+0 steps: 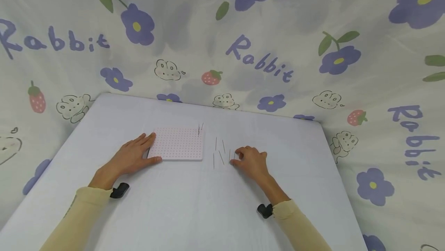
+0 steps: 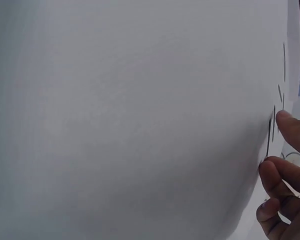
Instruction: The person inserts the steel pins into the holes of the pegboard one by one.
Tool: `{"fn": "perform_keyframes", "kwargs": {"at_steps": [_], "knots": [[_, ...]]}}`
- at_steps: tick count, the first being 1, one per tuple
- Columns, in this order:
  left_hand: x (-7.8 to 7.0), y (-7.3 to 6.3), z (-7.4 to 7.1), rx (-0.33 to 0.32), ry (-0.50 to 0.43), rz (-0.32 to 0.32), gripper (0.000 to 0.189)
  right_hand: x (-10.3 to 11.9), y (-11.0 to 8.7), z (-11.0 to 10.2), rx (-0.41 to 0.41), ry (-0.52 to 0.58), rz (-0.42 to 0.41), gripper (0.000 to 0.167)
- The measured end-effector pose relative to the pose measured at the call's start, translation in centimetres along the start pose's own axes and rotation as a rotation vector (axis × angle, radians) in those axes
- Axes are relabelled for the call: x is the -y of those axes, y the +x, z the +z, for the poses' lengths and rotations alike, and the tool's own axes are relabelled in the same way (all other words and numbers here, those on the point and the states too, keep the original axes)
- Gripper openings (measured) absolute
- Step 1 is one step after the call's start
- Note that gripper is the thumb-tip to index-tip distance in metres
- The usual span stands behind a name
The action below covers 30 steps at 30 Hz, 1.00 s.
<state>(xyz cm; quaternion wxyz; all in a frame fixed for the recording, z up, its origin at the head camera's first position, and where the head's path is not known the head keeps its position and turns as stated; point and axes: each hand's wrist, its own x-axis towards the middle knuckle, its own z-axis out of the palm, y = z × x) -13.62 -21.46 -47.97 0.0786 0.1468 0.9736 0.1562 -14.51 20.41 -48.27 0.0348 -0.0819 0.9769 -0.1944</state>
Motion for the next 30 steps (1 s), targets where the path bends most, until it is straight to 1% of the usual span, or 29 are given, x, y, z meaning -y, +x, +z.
{"fn": "perform_keyframes", "kwargs": {"at_steps": [7,17,26,30], "knots": [[0.1,0.1,-0.1,0.001,-0.005,-0.005,0.098,-0.1,0.2,0.4,-0.010,0.000,-0.003,0.039],[0.2,0.1,-0.1,0.005,-0.010,-0.004,0.098,0.0,0.6,0.6,-0.027,-0.039,-0.038,0.027],[0.1,0.0,-0.3,-0.003,-0.001,0.003,0.097,0.3,1.2,0.6,-0.046,-0.028,-0.049,0.022],[0.0,0.0,-0.3,-0.004,-0.004,0.010,0.096,0.4,1.5,0.7,-0.047,-0.034,-0.051,0.016]]}}
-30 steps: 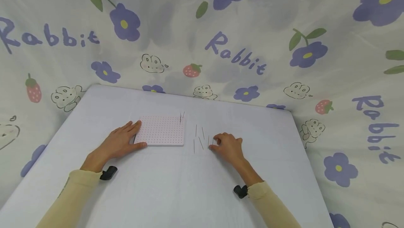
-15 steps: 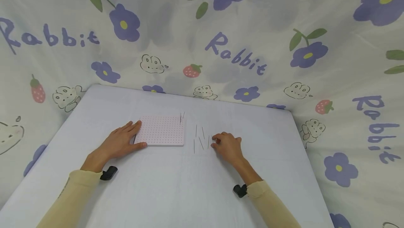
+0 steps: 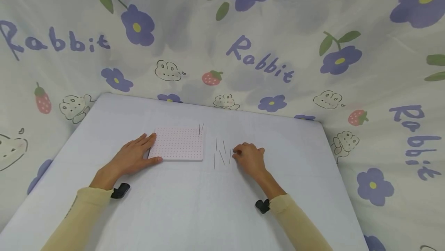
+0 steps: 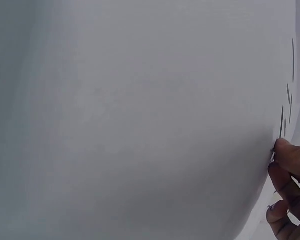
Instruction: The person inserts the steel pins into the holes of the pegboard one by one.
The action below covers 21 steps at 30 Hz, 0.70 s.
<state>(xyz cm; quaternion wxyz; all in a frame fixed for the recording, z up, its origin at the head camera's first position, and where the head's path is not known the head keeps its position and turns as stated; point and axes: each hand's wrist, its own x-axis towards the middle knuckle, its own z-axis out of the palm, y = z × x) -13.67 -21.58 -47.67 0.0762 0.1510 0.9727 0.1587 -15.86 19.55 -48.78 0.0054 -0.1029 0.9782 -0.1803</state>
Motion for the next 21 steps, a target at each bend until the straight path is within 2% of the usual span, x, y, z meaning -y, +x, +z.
{"fn": "perform_keyframes", "kwargs": {"at_steps": [9,21], "knots": [[0.0,0.0,0.0,-0.007,0.005,0.003,0.096,0.3,0.7,-0.3,0.016,-0.033,0.024,0.006],[0.0,0.1,0.0,0.004,0.005,-0.002,0.095,0.7,1.4,-1.0,0.125,-0.045,0.095,0.005]]}}
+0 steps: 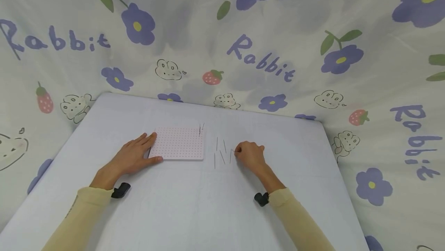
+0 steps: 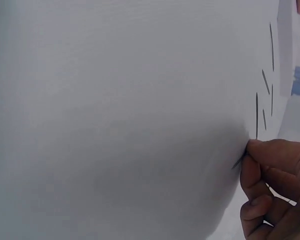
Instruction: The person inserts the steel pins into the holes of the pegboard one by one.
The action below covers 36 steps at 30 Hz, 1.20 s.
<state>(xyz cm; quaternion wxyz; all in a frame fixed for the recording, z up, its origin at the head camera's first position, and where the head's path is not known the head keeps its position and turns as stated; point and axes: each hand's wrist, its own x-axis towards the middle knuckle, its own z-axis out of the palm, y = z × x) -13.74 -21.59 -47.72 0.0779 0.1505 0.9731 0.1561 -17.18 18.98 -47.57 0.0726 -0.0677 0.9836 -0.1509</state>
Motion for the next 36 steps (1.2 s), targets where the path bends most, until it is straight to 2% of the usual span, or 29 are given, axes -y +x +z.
{"fn": "perform_keyframes", "kwargs": {"at_steps": [8,27,36], "knots": [[-0.3,-0.1,-0.1,-0.002,0.001,-0.001,0.094,-0.1,0.2,0.0,0.038,0.027,0.018,0.008],[-0.3,-0.3,0.3,-0.023,0.017,0.003,0.094,0.0,0.0,0.9,0.027,-0.013,0.020,0.014],[-0.3,-0.3,0.2,-0.025,0.017,0.001,0.094,0.2,0.2,0.1,0.009,0.029,0.010,0.013]]}}
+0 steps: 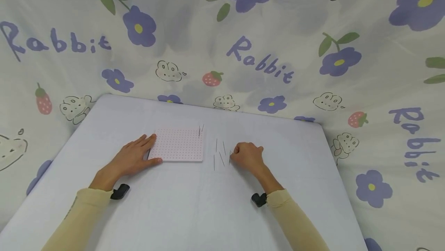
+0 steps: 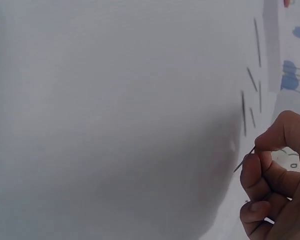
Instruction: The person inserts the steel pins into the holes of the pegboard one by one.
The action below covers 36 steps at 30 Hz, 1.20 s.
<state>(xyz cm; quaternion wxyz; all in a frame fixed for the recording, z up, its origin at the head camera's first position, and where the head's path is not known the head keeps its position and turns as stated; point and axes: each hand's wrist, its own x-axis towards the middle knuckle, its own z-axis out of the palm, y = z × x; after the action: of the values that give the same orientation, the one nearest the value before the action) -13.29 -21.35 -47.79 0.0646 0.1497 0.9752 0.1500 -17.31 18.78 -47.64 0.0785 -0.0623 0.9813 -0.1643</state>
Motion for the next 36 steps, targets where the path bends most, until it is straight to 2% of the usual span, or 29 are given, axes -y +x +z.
{"fn": "perform_keyframes", "kwargs": {"at_steps": [9,23,31,36], "knots": [[-0.1,-0.1,0.1,0.010,-0.018,-0.005,0.094,1.2,0.6,-2.4,-0.088,0.115,-0.112,0.008],[-0.2,-0.1,-0.1,0.000,-0.010,-0.002,0.094,5.2,1.4,-7.1,-0.288,0.418,-0.282,0.006],[0.0,0.0,0.0,-0.005,-0.008,0.010,0.093,7.0,2.5,-6.9,-0.337,0.493,-0.350,0.007],[0.0,0.1,-0.1,-0.001,-0.008,0.010,0.093,7.6,3.2,-6.3,-0.337,0.518,-0.370,0.008]]}}
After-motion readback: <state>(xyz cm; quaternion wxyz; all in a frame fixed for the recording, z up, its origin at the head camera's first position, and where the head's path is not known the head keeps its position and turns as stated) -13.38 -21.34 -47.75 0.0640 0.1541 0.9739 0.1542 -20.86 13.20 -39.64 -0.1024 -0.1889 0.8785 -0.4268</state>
